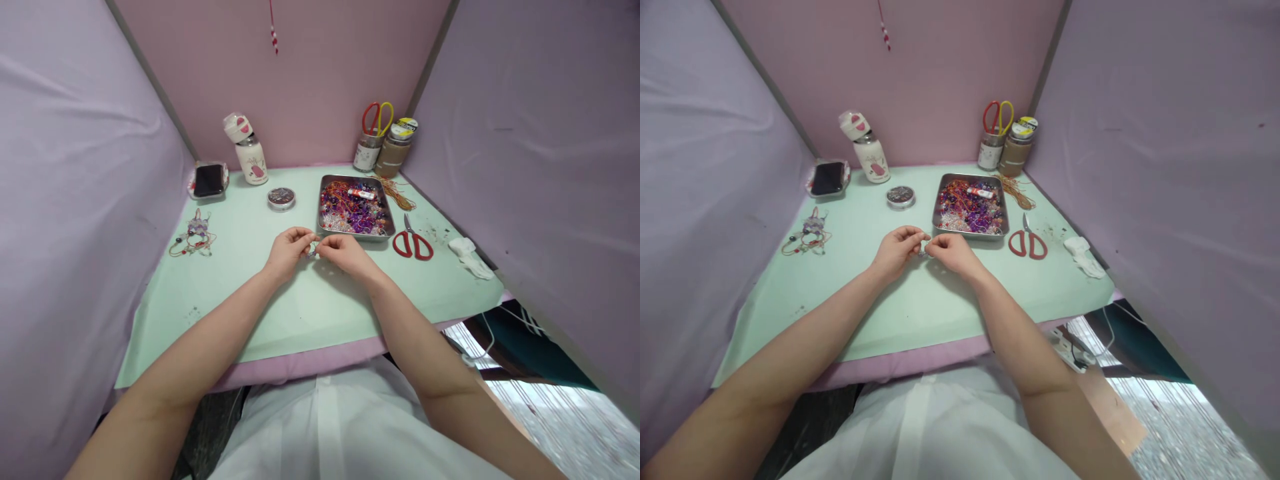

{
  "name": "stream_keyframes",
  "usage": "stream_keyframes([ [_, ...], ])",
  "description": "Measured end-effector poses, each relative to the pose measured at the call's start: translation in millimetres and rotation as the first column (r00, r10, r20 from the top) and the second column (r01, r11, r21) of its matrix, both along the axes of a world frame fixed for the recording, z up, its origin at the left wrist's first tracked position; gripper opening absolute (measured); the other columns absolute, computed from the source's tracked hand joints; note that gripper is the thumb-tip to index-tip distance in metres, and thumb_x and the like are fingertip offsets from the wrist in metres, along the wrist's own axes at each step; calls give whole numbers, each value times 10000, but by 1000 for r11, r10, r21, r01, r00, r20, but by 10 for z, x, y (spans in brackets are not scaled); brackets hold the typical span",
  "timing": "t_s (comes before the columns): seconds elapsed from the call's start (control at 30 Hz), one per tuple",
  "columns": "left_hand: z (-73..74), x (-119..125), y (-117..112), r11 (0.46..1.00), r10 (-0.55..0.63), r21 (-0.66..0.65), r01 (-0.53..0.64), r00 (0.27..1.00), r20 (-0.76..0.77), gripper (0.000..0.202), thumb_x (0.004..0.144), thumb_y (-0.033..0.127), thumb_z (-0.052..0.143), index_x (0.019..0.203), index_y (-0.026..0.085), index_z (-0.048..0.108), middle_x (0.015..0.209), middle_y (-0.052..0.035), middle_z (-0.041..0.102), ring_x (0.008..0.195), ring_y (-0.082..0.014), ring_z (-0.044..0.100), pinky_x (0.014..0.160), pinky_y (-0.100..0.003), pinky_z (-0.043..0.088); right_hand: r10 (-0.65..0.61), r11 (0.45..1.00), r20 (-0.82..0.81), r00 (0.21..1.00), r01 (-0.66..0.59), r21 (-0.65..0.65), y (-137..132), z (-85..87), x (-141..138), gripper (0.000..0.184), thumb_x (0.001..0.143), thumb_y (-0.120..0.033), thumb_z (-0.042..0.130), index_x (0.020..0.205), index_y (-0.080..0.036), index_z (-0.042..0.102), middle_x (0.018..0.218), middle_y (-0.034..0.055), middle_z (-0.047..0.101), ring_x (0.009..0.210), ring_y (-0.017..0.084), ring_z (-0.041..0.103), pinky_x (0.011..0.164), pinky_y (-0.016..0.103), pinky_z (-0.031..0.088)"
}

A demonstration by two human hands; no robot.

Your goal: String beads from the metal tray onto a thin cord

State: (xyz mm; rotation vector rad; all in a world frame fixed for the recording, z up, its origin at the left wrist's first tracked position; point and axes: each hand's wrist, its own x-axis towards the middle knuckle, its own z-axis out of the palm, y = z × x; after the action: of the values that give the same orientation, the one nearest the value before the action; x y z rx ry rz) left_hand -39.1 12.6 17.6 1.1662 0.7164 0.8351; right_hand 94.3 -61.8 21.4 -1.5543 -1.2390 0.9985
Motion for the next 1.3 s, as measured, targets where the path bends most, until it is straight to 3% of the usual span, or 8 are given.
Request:
stream_keyframes([
  [0.23, -26, -11, 30, 982, -92, -157, 105, 992, 89, 197, 681, 226, 745, 761, 120, 599, 714, -32, 645, 544, -35, 506, 534, -165, 406, -32, 998, 66, 997, 28, 62, 29, -62, -13, 208, 726, -374, 572, 656, -179, 555, 564, -41, 482, 496, 83, 371, 504, 244, 317],
  [0.4, -30, -9, 20, 980, -108, -158, 122, 990, 94, 179, 705, 217, 728, 762, 119, 590, 659, -6, 609, 543, -35, 512, 564, -167, 420, -169, 939, 140, 976, 116, 323, 66, -80, 22, 206, 730, -350, 608, 851, -186, 582, 843, 21, 610, 665, 124, 517, 640, 273, 419],
  [0.47, -30, -8, 12, 983, -120, -133, 129, 990, 77, 190, 706, 235, 729, 770, 124, 589, 630, 6, 592, 540, -42, 511, 563, -175, 415, -186, 920, 159, 970, 115, 376, 67, -80, 29, 179, 753, -345, 600, 841, -190, 580, 882, 31, 613, 715, 134, 532, 684, 281, 427],
  [0.6, -33, -1, 3, 989, -129, -66, 129, 992, 10, 212, 690, 262, 733, 781, 132, 592, 632, 2, 597, 553, -62, 517, 561, -201, 407, -155, 928, 190, 970, 77, 363, 58, -79, 41, 140, 815, -322, 540, 764, -197, 577, 786, 18, 605, 728, 145, 529, 712, 287, 418],
  [0.73, -52, 9, 1, 991, -132, -23, 131, 991, -33, 204, 684, 256, 725, 780, 130, 597, 687, -21, 634, 571, -67, 531, 587, -220, 421, -217, 910, 209, 954, 120, 396, 70, -93, 62, 112, 836, -283, 509, 776, -201, 556, 794, 17, 590, 751, 153, 523, 725, 293, 404],
  [0.9, -90, 9, 6, 991, -131, 8, 131, 990, -58, 279, 683, 279, 728, 905, 135, 640, 721, -30, 653, 591, -84, 557, 611, -249, 443, -245, 883, 275, 930, 97, 458, 91, -123, 80, 105, 855, -249, 476, 774, -205, 525, 806, 28, 574, 776, 167, 514, 741, 305, 388],
  [1.3, -86, 13, -12, 989, -141, 21, 144, 984, -108, 232, 666, 332, 745, 773, 144, 661, 754, -58, 679, 619, -100, 580, 621, -260, 457, -239, 877, 390, 889, 25, 481, 91, -138, 80, 110, 874, -222, 457, 772, -216, 499, 824, 37, 555, 805, 180, 510, 753, 310, 392],
])
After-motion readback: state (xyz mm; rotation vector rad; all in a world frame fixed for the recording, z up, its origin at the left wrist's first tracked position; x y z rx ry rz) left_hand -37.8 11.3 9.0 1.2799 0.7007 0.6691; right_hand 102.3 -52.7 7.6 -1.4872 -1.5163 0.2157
